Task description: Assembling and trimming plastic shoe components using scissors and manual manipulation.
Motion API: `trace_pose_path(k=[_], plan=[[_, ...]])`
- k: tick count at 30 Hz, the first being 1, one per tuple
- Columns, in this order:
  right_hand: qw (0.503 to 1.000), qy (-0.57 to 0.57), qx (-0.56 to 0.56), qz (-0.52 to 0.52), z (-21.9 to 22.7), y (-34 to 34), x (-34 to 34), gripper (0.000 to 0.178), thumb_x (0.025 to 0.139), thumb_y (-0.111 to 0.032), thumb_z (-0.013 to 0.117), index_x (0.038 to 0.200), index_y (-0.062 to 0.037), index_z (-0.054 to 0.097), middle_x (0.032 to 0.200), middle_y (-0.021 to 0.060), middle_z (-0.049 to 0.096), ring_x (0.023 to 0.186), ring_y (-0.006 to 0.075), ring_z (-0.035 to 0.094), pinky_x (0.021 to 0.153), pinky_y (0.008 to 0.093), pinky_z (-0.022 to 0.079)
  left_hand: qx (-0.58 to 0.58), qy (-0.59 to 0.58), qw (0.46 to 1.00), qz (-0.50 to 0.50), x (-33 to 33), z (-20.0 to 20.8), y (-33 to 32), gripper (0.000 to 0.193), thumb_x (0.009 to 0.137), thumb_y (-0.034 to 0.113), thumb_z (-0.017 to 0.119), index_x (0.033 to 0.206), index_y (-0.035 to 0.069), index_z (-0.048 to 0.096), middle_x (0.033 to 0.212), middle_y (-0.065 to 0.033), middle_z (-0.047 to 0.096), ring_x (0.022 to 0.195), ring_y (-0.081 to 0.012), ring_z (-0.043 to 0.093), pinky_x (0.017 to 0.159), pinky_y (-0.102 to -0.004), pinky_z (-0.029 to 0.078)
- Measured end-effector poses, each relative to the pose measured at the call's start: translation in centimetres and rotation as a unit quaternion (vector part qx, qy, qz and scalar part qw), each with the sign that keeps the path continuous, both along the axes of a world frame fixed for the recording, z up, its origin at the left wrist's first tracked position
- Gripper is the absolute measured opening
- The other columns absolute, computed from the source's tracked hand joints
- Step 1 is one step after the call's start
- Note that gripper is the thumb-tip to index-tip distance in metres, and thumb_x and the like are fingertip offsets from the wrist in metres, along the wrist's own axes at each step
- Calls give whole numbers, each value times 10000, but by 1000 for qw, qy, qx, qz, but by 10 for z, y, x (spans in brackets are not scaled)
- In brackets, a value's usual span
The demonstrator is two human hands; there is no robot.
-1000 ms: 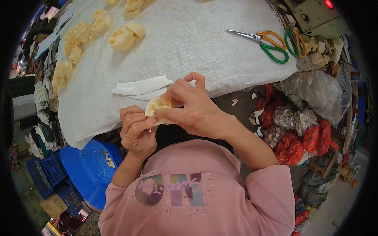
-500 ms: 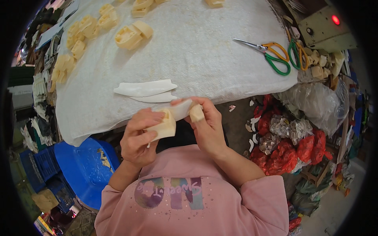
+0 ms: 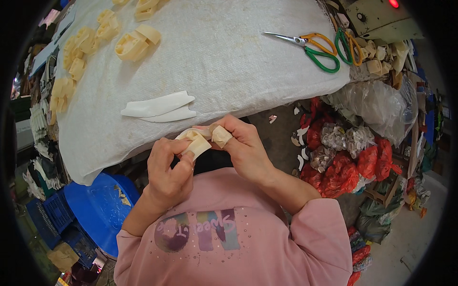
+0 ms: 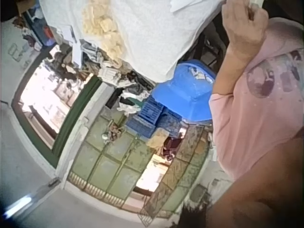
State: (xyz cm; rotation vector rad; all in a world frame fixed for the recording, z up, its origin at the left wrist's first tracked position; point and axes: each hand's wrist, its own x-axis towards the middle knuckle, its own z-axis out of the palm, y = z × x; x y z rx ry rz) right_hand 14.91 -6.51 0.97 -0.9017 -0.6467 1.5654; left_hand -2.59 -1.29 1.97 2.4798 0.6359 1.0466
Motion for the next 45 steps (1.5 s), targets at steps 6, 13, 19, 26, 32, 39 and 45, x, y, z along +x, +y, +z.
trace_pose_path(k=[6, 13, 19, 26, 32, 39, 45], plan=[[999, -45, -10, 13, 1, 6, 1, 198, 960, -142, 475, 1008, 28, 564, 1092, 126, 622, 945, 132, 582, 816, 275, 488, 32, 40, 999, 18, 6, 2, -3, 179, 649, -33, 630, 740, 55, 504, 836, -95, 526, 623, -213, 479, 484, -320, 332], [998, -54, -9, 31, 9, 9, -2, 227, 972, -188, 472, 1017, 14, 567, 1053, 94, 623, 909, 112, 573, 801, 260, 480, 16, -114, 993, -14, 3, -16, 7, 361, 613, -5, 677, 960, 42, 588, 858, -85, 538, 704, -217, 500, 552, -305, 383], [998, 44, -45, -2, -7, -3, -9, 198, 962, -167, 477, 988, 11, 560, 1038, 110, 611, 963, 169, 601, 846, 324, 524, 4, -64, 998, -2, -2, -11, 0, 343, 614, -37, 655, 946, 27, 599, 834, -84, 527, 676, -221, 508, 566, -317, 428], [995, 36, -94, 7, -7, -8, -7, 156, 949, -115, 467, 963, 13, 554, 1014, 112, 610, 958, 179, 606, 838, 330, 535, -32, -3, 999, -29, -5, -11, -8, 349, 625, -117, 639, 956, -22, 582, 833, -126, 540, 661, -254, 493, 540, -327, 391], [995, 13, -97, 23, -4, 1, -9, 182, 941, -111, 445, 957, 28, 562, 1033, 122, 611, 967, 180, 602, 842, 319, 527, 29, 95, 995, -12, -1, -12, -7, 236, 640, 24, 638, 868, 1, 577, 769, -95, 497, 622, -224, 466, 528, -340, 368], [994, 28, -59, 82, -5, 15, 12, 357, 954, -241, 494, 1204, 14, 479, 1176, 201, 578, 1092, 254, 573, 899, 362, 495, -162, -30, 986, 32, -13, -10, -1, 153, 792, -39, 646, 902, 5, 550, 876, -142, 598, 784, -240, 574, 680, -291, 463], [984, -5, -72, 165, -19, 18, 13, 503, 814, -159, 682, 1239, 0, 466, 1158, 166, 600, 1057, 215, 587, 885, 324, 481, -270, -183, 945, -9, -11, -19, -11, 189, 821, -34, 638, 904, 34, 483, 916, -165, 617, 805, -222, 597, 689, -299, 480]])
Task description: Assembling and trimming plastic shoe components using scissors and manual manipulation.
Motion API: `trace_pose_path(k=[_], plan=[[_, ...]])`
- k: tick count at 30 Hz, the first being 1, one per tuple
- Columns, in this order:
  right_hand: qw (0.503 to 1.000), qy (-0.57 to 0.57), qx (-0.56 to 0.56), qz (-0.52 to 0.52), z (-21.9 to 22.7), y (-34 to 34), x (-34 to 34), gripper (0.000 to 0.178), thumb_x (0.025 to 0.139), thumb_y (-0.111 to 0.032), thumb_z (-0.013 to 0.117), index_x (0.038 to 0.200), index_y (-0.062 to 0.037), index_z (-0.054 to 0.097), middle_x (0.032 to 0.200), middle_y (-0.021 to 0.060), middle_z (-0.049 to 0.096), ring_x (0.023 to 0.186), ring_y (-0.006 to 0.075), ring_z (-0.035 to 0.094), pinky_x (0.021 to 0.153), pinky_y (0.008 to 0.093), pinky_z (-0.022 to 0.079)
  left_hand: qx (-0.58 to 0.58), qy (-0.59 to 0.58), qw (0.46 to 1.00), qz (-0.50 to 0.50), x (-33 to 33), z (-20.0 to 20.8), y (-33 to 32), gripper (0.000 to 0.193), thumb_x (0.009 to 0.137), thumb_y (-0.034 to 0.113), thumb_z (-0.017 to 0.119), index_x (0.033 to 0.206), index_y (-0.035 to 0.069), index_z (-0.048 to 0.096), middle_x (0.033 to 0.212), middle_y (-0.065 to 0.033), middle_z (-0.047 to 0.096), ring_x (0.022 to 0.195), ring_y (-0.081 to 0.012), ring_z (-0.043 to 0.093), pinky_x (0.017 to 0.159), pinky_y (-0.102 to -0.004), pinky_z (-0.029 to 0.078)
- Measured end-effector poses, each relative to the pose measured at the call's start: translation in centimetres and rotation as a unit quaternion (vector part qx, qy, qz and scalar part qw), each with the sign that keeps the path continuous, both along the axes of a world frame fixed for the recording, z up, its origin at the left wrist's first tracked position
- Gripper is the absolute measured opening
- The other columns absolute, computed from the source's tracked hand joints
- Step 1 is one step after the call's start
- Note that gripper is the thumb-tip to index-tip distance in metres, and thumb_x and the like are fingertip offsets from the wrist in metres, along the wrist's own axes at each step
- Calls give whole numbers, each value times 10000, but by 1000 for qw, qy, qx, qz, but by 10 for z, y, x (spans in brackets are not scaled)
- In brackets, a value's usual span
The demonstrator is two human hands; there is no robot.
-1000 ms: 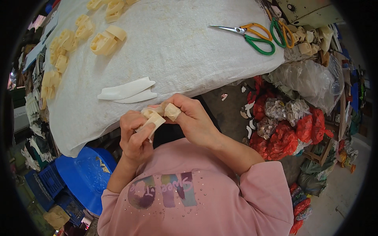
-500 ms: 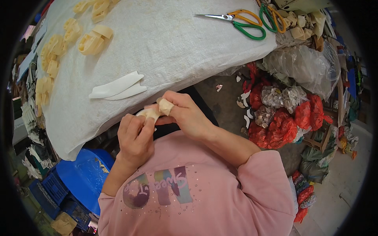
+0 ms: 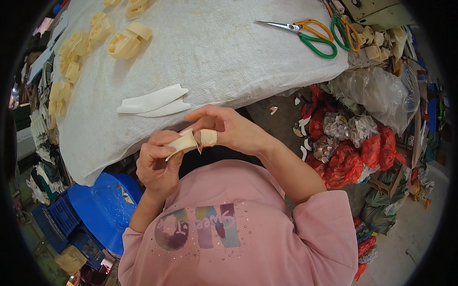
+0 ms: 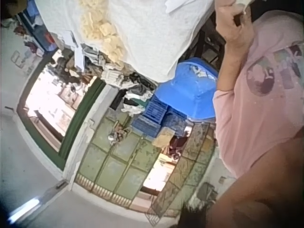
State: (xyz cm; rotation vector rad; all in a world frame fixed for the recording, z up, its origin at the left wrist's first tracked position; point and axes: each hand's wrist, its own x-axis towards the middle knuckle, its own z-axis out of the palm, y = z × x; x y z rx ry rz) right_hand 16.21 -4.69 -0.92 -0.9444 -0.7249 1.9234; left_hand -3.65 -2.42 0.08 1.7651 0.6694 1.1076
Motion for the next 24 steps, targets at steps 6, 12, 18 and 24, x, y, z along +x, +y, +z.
trace_pose_path(k=[6, 12, 18, 24], plan=[[997, 49, 26, 54, 7, 9, 1, 587, 756, -100, 735, 1255, 13, 447, 1081, 153, 631, 959, 170, 602, 808, 296, 490, 66, 1, 997, -43, 0, -1, -1, 250, 800, -66, 637, 930, 57, 463, 917, -168, 609, 783, -231, 581, 682, -316, 473], [997, 17, 34, 62, 4, 12, 0, 524, 754, -78, 715, 1211, 19, 477, 1054, 164, 646, 938, 162, 605, 801, 291, 486, 140, 76, 986, -45, 5, 5, 3, 318, 735, -101, 656, 920, 58, 453, 898, -164, 603, 709, -254, 559, 641, -313, 460], [991, -62, 97, 61, 6, 16, 0, 576, 846, -208, 676, 1317, -7, 414, 1077, 159, 644, 978, 169, 602, 836, 287, 487, 74, 42, 996, -2, 5, -8, -1, 225, 813, -25, 648, 912, 43, 458, 932, -166, 601, 782, -210, 563, 666, -292, 453], [959, -140, 220, -113, 12, 8, 3, 518, 863, -118, 632, 1323, -23, 415, 1170, 156, 590, 1021, 206, 601, 901, 341, 487, 19, -28, 995, 96, 6, -9, -3, 203, 845, 37, 645, 939, 30, 465, 954, -170, 590, 818, -211, 571, 681, -292, 463]])
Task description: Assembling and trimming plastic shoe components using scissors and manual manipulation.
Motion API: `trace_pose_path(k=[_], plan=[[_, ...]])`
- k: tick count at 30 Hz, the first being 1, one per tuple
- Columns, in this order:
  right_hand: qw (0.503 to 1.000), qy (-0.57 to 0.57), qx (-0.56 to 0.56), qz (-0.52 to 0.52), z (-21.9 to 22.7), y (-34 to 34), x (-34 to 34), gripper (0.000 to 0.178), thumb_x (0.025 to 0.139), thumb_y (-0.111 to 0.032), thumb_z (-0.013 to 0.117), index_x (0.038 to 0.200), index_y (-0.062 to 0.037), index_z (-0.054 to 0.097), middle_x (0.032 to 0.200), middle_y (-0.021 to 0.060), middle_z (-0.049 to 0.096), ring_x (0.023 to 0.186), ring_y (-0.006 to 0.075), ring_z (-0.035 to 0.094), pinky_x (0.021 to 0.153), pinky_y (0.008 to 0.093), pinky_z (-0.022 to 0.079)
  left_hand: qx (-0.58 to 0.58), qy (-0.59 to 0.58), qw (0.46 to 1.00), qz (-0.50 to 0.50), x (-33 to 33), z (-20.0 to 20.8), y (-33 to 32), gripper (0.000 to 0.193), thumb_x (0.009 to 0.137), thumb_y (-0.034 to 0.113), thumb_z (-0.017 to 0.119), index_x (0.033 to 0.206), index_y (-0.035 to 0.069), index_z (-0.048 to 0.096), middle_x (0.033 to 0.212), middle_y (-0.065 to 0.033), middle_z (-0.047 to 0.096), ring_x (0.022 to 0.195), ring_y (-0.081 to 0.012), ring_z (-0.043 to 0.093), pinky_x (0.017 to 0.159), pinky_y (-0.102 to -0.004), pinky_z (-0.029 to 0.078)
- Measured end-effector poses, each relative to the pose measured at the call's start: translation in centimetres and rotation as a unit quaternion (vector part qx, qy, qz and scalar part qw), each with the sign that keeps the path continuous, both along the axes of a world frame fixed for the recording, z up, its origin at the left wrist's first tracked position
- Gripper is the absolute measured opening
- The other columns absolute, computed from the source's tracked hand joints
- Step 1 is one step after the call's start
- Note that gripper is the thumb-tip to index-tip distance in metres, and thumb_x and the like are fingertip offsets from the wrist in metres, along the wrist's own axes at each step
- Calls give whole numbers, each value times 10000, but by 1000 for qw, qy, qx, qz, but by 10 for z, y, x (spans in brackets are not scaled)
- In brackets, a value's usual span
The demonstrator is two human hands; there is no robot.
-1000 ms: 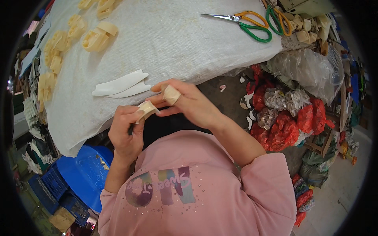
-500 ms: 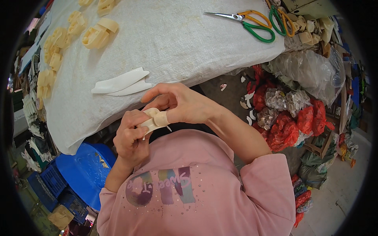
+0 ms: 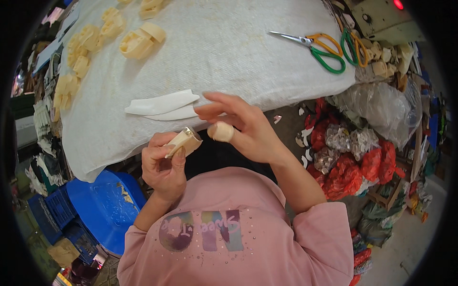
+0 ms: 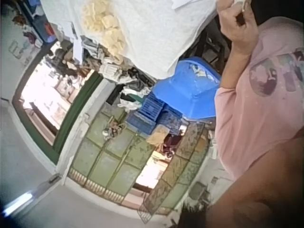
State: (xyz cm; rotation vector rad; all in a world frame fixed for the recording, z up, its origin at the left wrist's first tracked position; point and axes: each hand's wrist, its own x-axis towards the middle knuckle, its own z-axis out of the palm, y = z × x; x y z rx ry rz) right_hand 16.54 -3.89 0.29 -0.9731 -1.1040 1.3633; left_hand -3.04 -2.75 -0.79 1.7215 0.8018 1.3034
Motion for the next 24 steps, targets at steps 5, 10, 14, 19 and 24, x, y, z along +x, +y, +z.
trace_pose_path(k=[5, 10, 14, 19, 24], plan=[[994, -98, 54, 8, 5, -9, -8, 450, 772, -81, 713, 1181, -4, 542, 1114, 133, 612, 1020, 219, 601, 885, 330, 494, 178, 133, 975, 24, 1, 6, 10, 310, 759, -48, 685, 968, 47, 478, 940, -171, 581, 789, -300, 593, 643, -345, 484], [981, -127, 144, -32, -11, -8, -22, 271, 814, -20, 632, 1079, -18, 573, 1073, 136, 633, 953, 244, 618, 790, 315, 499, 273, 141, 949, 70, 6, 2, 11, 268, 700, 38, 703, 902, 29, 526, 920, -128, 572, 775, -279, 582, 620, -369, 480], [977, -130, 160, -58, -8, -7, -27, 249, 840, 29, 571, 1082, -27, 575, 1060, 142, 636, 917, 237, 621, 768, 309, 498, 266, 147, 950, 76, 8, 5, 11, 250, 718, 63, 703, 896, 33, 531, 928, -129, 571, 773, -276, 582, 617, -372, 480], [972, -176, 145, -54, -6, -7, -24, 255, 835, 39, 572, 1082, -24, 580, 1026, 140, 642, 889, 240, 622, 751, 311, 495, 182, 113, 974, 77, 7, 11, 10, 260, 696, -15, 706, 878, 29, 527, 877, -131, 588, 733, -268, 591, 595, -342, 485], [962, -197, 171, -77, -1, -3, -29, 234, 830, 47, 561, 1056, -13, 581, 938, 138, 633, 809, 262, 610, 698, 316, 482, 55, 70, 993, 82, 5, 11, 6, 225, 740, -56, 689, 862, 12, 513, 836, -156, 609, 693, -252, 596, 576, -305, 483]])
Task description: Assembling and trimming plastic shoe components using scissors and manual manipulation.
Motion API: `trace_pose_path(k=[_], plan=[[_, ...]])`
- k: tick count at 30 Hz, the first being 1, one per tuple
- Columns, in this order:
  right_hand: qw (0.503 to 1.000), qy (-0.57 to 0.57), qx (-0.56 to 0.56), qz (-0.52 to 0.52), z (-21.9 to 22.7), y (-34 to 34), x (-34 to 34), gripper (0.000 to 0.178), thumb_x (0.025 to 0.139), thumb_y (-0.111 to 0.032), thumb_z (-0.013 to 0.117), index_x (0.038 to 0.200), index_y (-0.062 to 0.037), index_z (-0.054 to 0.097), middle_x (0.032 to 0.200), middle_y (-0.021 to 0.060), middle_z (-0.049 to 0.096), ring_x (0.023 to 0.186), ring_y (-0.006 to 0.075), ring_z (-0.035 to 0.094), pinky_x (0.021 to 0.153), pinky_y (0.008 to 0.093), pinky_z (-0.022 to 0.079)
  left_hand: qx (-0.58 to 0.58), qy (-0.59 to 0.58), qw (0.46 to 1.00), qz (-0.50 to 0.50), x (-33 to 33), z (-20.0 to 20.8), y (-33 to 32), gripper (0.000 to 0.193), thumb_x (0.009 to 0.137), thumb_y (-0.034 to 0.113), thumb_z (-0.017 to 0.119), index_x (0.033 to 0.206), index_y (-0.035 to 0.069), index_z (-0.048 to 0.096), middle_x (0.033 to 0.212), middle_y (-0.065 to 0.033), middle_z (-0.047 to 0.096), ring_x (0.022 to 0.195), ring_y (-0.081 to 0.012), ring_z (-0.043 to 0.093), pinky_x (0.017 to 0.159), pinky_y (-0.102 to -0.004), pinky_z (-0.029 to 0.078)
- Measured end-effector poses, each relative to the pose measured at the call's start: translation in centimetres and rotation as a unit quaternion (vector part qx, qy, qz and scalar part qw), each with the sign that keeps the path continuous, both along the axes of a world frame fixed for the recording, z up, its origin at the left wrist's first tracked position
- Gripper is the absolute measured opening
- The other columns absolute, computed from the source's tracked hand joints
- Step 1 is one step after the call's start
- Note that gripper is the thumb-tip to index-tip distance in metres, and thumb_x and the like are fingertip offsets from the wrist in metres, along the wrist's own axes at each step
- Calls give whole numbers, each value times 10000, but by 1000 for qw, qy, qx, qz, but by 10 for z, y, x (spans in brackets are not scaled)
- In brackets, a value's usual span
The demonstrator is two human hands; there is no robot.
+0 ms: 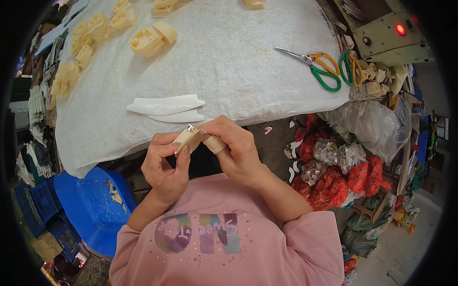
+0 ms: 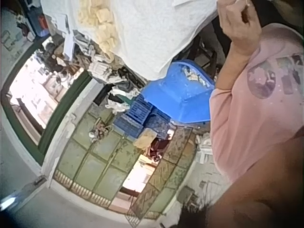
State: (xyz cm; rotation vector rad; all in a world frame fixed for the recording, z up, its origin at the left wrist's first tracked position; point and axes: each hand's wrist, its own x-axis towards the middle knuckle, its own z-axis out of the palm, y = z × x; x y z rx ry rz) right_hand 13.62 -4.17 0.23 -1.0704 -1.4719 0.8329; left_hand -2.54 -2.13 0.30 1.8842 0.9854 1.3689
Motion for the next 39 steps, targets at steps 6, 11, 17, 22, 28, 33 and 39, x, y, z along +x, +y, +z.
trace_pose_path(k=[6, 11, 17, 22, 28, 33, 39], plan=[[996, -67, -25, -45, 7, -4, 2, 155, 826, 15, 557, 981, 9, 564, 829, 134, 586, 685, 258, 572, 592, 319, 444, -27, -12, 1000, -7, 4, 4, -5, 228, 733, -80, 676, 866, 4, 511, 833, -167, 603, 698, -258, 597, 580, -305, 480], [989, -76, -83, -100, 10, -8, -6, 125, 830, -20, 559, 949, 15, 563, 757, 118, 579, 569, 204, 536, 505, 297, 405, -21, -13, 1000, -15, 4, 1, -6, 227, 732, -86, 670, 864, 1, 507, 836, -171, 600, 707, -263, 597, 583, -310, 481], [979, -4, -159, -126, 4, -11, -9, 105, 828, -33, 567, 922, 12, 574, 669, 81, 571, 530, 138, 521, 474, 269, 386, 16, 18, 999, -28, 1, 1, -5, 189, 775, -56, 654, 873, -1, 502, 855, -179, 603, 715, -247, 592, 597, -298, 478], [994, -55, -41, -88, 2, -9, -6, 161, 794, 19, 575, 954, 15, 556, 793, 129, 580, 626, 222, 560, 535, 307, 422, 43, 73, 996, -27, 1, 8, 0, 163, 805, -33, 646, 882, 0, 507, 863, -181, 610, 705, -230, 589, 590, -284, 474], [996, -78, 4, -32, 2, -6, -3, 203, 814, -3, 582, 1014, -9, 554, 844, 139, 577, 725, 276, 567, 622, 342, 446, 56, 71, 996, -18, 0, 8, 2, 183, 742, -58, 657, 838, -9, 509, 833, -177, 580, 665, -297, 558, 545, -332, 460], [997, 33, -57, 27, 7, 1, 1, 207, 864, -73, 563, 1065, -23, 571, 860, 96, 591, 794, 241, 561, 686, 326, 444, -183, -137, 973, -6, -3, -2, -2, 141, 837, 39, 650, 872, 4, 518, 876, -140, 604, 719, -145, 558, 654, -267, 471], [997, 39, -58, 42, 1, 6, 4, 200, 856, -65, 569, 1051, -30, 598, 868, 66, 588, 811, 206, 516, 714, 303, 429, -300, -225, 925, -63, -2, 5, -3, 180, 864, 74, 644, 906, 11, 480, 950, -109, 605, 795, -82, 539, 716, -229, 466]])
